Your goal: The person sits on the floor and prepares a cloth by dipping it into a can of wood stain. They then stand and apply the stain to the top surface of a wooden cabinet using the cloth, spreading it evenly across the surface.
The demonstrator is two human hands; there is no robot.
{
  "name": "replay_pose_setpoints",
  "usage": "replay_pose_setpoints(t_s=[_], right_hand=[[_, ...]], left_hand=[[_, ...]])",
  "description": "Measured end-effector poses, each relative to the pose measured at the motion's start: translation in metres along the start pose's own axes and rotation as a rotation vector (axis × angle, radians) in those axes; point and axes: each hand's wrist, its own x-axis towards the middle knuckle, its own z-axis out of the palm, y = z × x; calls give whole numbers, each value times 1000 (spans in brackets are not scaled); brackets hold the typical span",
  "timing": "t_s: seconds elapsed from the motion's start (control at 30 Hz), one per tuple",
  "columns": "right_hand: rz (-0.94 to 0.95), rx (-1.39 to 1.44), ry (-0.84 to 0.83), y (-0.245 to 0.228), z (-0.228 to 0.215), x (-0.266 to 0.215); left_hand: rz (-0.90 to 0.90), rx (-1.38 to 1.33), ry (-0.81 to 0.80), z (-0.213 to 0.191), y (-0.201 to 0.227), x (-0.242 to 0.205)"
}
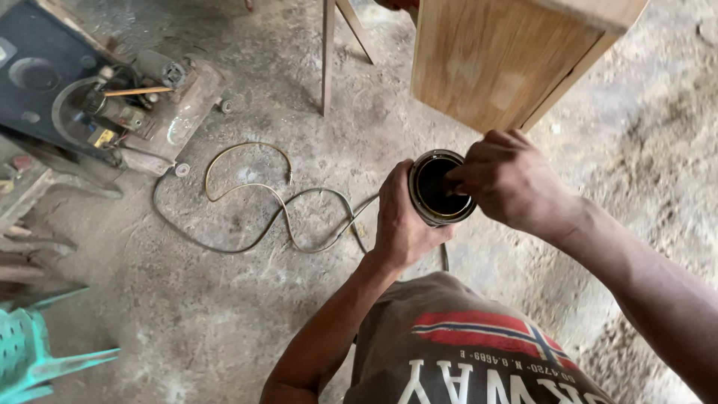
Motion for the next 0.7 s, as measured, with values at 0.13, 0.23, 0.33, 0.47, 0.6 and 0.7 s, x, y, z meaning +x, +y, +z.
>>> replay_pose_setpoints(t_s=[0.13, 0.23, 0.33, 0.47, 0.6, 0.7], right_hand=[[156, 304, 38, 40, -28, -4], [381, 442, 23, 58, -39, 1], [482, 489, 60, 71, -47, 12], [339, 324, 161, 79, -51, 21], [143, 145, 288, 90, -49, 35], [127, 100, 283, 97, -43, 37]], left_hand=[[-29, -59, 110, 25, 22, 22], [-45, -136, 97, 31, 28, 49], [-29, -145, 137, 38, 31, 77], [-81, -201, 74, 40, 28, 105], [-83, -222, 29, 39, 27, 127], [-121, -215, 13, 38, 27, 135]])
